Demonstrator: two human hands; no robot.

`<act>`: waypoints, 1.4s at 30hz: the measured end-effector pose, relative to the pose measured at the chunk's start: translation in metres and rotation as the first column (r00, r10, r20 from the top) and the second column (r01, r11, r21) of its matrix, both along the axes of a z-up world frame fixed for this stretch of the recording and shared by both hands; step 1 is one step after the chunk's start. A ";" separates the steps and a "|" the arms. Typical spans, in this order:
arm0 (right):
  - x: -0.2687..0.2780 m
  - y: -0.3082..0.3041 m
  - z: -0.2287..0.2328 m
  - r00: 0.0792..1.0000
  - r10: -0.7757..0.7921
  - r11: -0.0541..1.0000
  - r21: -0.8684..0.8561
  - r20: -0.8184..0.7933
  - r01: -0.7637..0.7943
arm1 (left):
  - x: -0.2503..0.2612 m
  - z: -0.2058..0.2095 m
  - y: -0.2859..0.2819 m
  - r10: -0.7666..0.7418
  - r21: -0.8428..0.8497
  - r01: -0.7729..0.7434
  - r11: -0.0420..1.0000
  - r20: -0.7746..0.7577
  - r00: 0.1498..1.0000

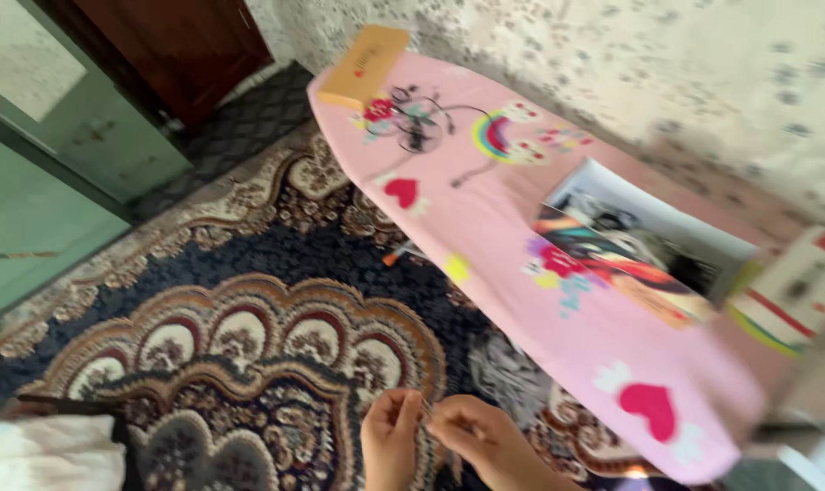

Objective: The person untangles and coils several electronic cables by hand on a padded surface before placing them into a storage box and a drawer.

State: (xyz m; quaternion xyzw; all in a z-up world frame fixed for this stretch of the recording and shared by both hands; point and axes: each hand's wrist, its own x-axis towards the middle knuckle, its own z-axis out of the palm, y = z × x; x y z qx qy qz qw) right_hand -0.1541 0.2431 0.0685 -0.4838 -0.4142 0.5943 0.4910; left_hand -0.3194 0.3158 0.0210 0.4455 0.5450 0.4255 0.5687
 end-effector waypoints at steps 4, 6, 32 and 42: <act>-0.020 0.090 0.015 0.953 -0.208 0.976 0.109 0.219 0.187 | -0.006 0.015 0.068 -0.113 0.108 0.094 0.990 0.190 0.975; -0.003 0.130 0.010 0.946 -0.300 0.954 0.054 0.120 0.296 | 0.007 0.022 0.102 -0.140 0.094 0.120 0.988 0.246 0.959; 0.190 0.383 -0.091 0.327 -0.468 0.493 -0.064 0.821 0.868 | 0.110 -0.038 0.583 -0.092 0.113 0.817 0.566 -0.976 0.199; 0.132 0.451 -0.052 0.028 -0.483 0.117 0.032 0.875 0.993 | 0.110 0.037 0.662 -0.942 -0.387 0.863 0.326 -0.213 0.260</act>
